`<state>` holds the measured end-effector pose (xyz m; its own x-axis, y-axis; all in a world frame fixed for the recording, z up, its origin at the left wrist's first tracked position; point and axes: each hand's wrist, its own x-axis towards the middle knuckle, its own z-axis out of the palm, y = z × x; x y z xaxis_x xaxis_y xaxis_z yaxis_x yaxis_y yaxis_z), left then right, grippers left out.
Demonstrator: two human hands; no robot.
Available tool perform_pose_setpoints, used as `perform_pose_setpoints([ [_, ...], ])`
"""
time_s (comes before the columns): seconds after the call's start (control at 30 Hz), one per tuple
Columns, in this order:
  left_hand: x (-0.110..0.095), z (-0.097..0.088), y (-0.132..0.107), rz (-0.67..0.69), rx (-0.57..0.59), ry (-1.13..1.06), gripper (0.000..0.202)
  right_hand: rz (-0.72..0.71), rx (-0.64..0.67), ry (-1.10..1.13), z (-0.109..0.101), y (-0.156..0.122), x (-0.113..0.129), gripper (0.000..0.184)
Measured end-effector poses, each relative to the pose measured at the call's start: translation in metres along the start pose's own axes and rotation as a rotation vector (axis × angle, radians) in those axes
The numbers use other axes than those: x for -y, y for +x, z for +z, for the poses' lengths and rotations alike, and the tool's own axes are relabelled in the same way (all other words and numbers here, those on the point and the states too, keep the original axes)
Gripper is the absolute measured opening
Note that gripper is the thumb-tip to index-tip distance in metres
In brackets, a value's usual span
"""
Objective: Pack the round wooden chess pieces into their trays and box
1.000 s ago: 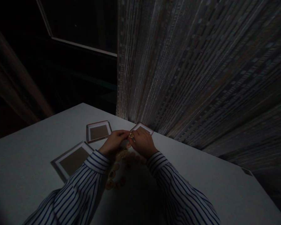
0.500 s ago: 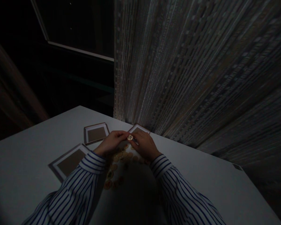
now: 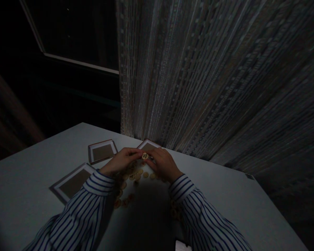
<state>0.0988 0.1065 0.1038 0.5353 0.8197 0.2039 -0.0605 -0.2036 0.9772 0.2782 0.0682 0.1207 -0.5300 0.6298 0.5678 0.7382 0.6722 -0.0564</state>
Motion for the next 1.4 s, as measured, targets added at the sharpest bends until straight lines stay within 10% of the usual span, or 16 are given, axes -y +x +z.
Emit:
perform_pose_setpoints([
  [1.4, -0.034, 0.105, -0.015, -0.044, 0.182, 0.091, 0.03, 0.173, -0.187, 0.061, -0.063, -0.099, 0.008, 0.02],
])
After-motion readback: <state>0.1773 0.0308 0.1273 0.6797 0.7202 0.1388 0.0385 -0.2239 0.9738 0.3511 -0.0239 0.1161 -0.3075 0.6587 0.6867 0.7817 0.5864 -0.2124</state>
